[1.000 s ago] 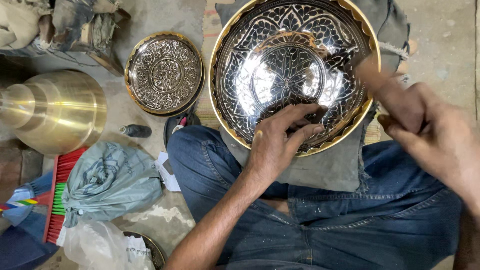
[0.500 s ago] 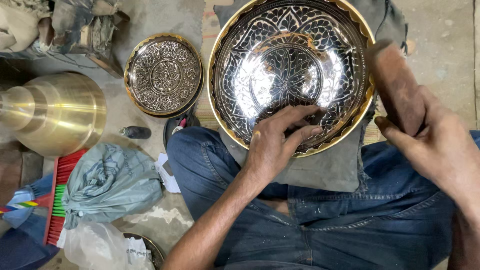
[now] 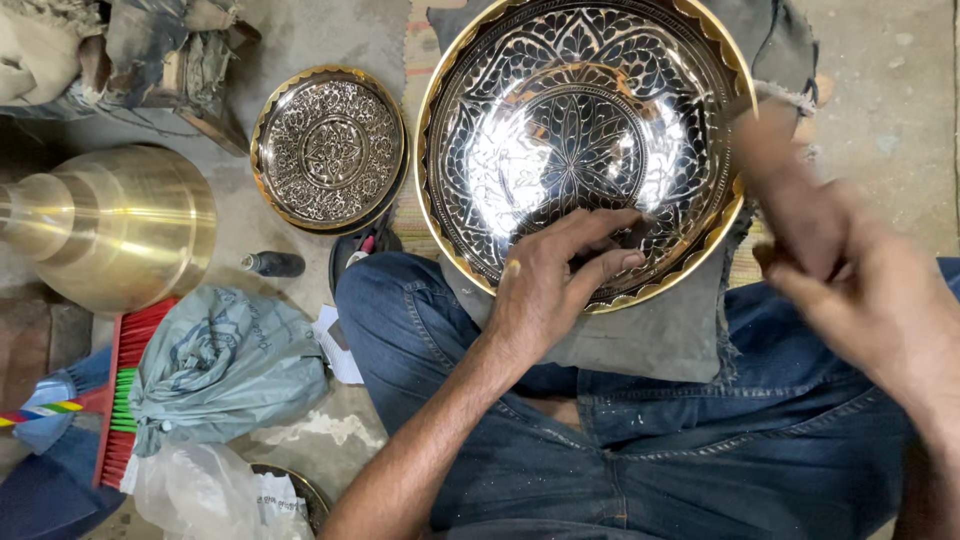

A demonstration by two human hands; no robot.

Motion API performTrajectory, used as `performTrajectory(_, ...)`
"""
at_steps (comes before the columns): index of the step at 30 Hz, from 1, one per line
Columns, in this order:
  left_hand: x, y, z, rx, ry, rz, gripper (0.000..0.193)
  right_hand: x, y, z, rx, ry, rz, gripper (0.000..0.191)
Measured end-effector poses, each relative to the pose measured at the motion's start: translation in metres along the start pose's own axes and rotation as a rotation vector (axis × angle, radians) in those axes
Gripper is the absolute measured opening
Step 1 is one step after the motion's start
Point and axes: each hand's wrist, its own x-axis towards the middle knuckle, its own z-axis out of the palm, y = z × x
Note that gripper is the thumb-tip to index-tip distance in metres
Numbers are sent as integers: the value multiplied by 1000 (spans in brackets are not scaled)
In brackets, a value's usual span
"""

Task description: The person is sitting on the floor, using a chisel and a wooden mallet to engrave intricate floral patterns into a large, polished brass bowl. They hold the chisel in their left hand and strike it with the mallet in their right hand, working on the inner surface of the bowl.

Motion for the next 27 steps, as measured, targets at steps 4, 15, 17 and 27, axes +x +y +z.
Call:
performTrajectory(4,0,1,-2,-6,8,22,40,-2,-9,1,-401,-131,96,41)
performTrajectory(15,-1,-1,-3,-6,-10,29,40,-7,-15,0,-626,-263,212,40)
performTrajectory(17,0,-2,-3,40,-25,-4,42,-8,-15,2,-593,-167,127,37)
performTrajectory(27,-2,-2,-8,-10,-35,31,40,-17,-23,9,-201,49,262,41)
